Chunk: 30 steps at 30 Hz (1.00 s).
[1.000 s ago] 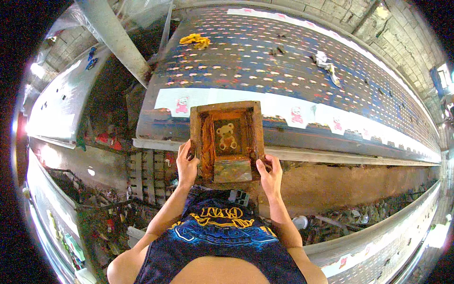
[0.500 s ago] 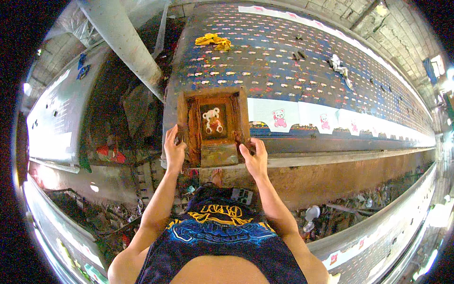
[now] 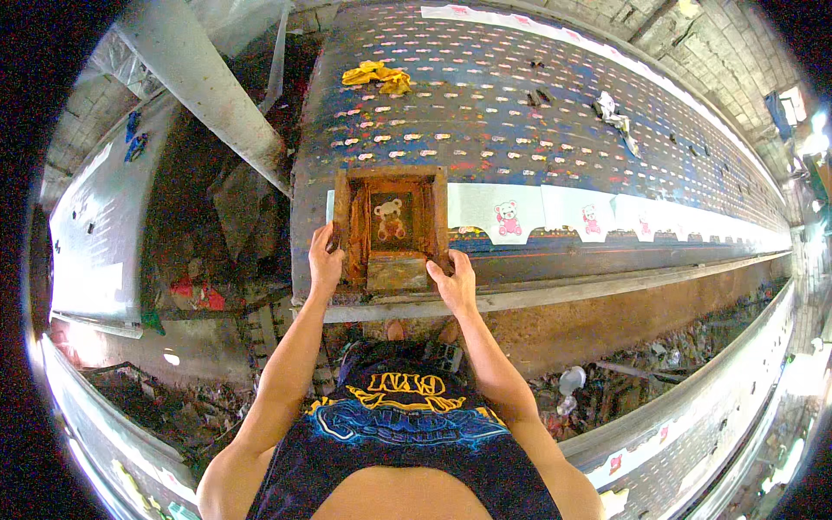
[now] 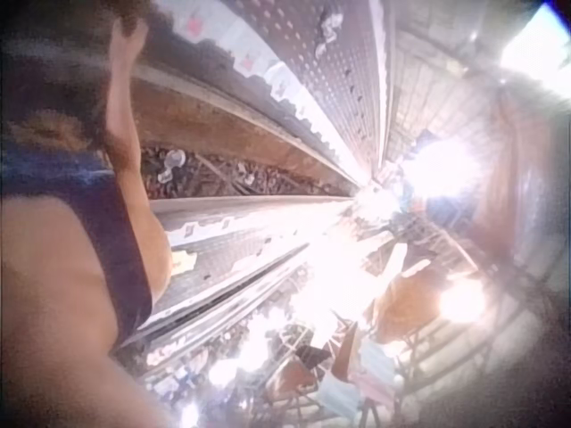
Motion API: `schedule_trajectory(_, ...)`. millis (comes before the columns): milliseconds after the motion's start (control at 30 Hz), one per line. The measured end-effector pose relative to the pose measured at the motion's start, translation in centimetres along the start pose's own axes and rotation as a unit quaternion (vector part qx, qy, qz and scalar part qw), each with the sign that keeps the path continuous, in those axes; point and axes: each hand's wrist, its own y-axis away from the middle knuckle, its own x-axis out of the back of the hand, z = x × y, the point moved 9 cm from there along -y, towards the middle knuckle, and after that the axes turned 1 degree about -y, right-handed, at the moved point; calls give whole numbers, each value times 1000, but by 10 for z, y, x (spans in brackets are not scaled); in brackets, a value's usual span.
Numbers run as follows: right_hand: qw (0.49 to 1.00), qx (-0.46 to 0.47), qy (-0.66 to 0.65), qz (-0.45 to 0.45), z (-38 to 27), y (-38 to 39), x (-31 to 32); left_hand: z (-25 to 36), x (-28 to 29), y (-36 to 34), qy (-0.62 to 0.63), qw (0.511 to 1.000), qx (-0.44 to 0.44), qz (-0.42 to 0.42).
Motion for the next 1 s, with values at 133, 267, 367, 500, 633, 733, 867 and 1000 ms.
schedule_trajectory(133, 999, 14, 33, 15, 0, 0, 3, -3, -5, 0, -22, 998, 50, -13)
schedule_trajectory(267, 998, 1, 55, 7, -9, 1, 3, -5, -7, -1, -25, 998, 51, -22)
schedule_trajectory(367, 999, -8, 35, 9, -17, 3, 3, -16, -7, -3, -47, 997, 53, -24)
schedule_trajectory(500, 999, 2, 49, 15, -11, 0, 6, -13, -11, -4, -62, 996, 52, -31)
schedule_trajectory(633, 1000, 7, 25, 13, -3, -3, 7, -12, -11, -4, -100, 993, 59, -38)
schedule_trajectory(733, 1000, -2, 1, -4, 4, -5, 9, -9, -11, -3, -94, 994, 51, -37)
schedule_trajectory(867, 982, 86, 157, 60, -21, 0, 15, -4, -11, -3, -99, 994, 41, -33)
schedule_trajectory(1000, 945, 253, 200, -46, -95, 34, -21, -9, -8, -2, -90, 995, 37, -27)
